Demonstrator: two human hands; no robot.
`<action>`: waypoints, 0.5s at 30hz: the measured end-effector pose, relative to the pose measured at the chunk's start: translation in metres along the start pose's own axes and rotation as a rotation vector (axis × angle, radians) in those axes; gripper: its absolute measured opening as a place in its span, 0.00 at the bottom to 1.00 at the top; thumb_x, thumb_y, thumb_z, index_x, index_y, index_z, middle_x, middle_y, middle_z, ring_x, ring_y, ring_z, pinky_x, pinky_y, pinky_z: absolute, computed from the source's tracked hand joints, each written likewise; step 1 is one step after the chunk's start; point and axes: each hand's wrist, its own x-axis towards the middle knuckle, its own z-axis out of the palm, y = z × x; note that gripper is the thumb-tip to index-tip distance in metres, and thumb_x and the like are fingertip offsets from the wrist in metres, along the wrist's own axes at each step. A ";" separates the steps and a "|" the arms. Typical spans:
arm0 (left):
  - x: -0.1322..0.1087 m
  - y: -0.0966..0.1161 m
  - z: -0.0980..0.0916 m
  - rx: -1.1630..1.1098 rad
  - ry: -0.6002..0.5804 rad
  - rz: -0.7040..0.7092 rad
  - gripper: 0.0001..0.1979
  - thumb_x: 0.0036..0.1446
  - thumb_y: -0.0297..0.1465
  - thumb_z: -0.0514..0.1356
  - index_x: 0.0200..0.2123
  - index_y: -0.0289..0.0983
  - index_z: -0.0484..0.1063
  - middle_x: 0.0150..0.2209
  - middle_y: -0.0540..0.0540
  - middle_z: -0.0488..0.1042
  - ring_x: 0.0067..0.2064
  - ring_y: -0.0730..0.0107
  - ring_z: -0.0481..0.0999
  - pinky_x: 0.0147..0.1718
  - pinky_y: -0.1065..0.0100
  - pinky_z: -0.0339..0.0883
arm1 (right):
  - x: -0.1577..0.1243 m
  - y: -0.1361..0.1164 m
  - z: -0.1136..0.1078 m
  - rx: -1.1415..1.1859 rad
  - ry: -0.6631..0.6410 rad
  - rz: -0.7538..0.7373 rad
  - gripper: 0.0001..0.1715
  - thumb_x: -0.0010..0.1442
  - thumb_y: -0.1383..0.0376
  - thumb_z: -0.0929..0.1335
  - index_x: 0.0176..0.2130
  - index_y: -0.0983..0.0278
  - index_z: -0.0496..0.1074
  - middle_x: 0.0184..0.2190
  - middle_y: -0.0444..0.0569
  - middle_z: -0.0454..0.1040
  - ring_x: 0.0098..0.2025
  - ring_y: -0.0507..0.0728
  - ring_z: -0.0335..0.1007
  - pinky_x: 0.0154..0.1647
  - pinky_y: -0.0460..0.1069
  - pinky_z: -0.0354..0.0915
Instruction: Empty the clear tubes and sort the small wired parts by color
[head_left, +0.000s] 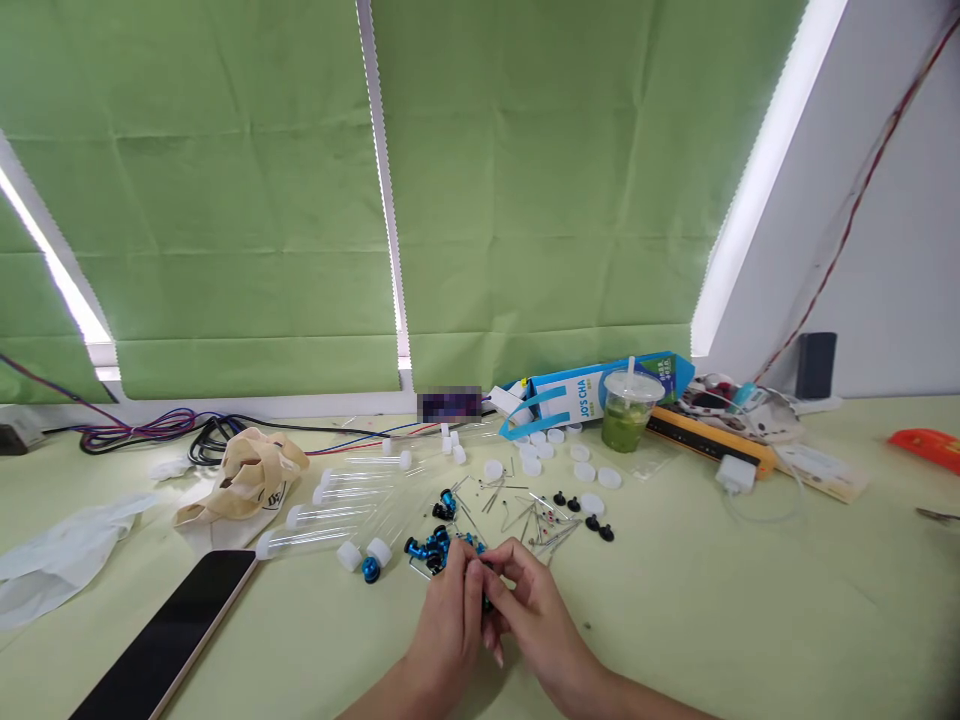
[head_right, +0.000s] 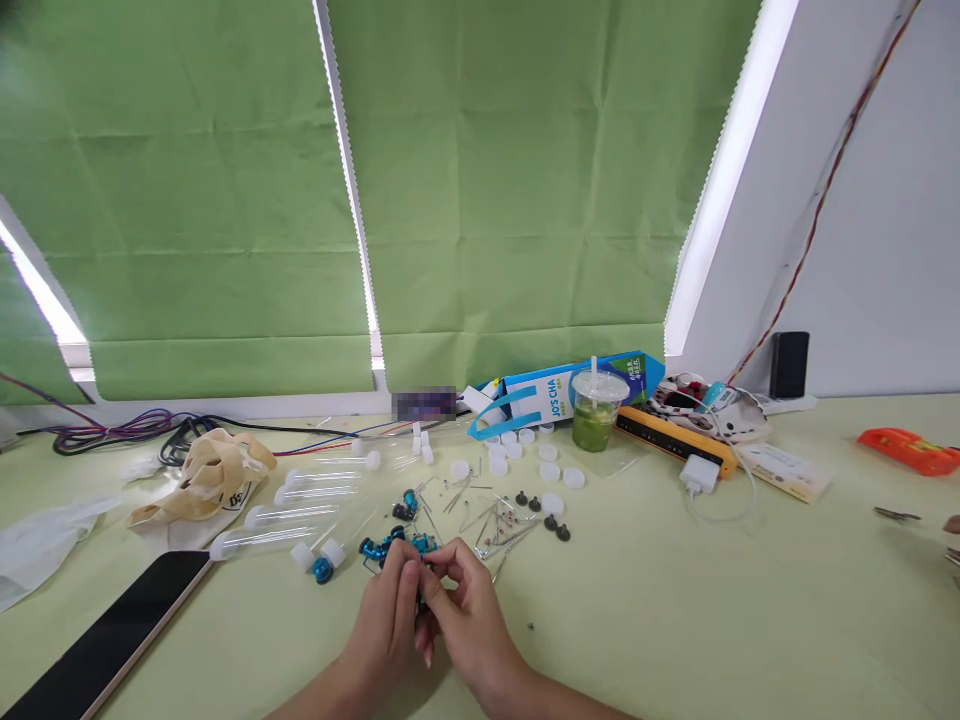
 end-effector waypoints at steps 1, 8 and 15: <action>0.000 0.002 0.001 -0.027 0.037 -0.001 0.15 0.61 0.44 0.41 0.31 0.40 0.56 0.14 0.55 0.59 0.13 0.72 0.61 0.13 0.72 0.55 | -0.002 0.001 0.001 -0.004 -0.006 -0.022 0.17 0.55 0.53 0.66 0.34 0.63 0.59 0.29 0.41 0.65 0.18 0.46 0.63 0.15 0.42 0.58; 0.006 -0.002 0.000 -0.149 0.204 -0.168 0.19 0.54 0.50 0.49 0.30 0.40 0.57 0.21 0.55 0.59 0.20 0.75 0.61 0.17 0.73 0.58 | -0.005 0.001 -0.005 -0.255 -0.112 -0.208 0.08 0.61 0.59 0.62 0.39 0.61 0.63 0.30 0.45 0.65 0.29 0.50 0.63 0.28 0.45 0.62; 0.010 -0.002 0.003 -0.321 0.066 -0.299 0.19 0.53 0.51 0.50 0.26 0.41 0.52 0.17 0.61 0.51 0.14 0.81 0.51 0.11 0.78 0.43 | 0.000 -0.006 -0.013 -0.515 -0.117 -0.311 0.05 0.61 0.64 0.61 0.35 0.61 0.64 0.33 0.46 0.60 0.32 0.51 0.62 0.30 0.46 0.63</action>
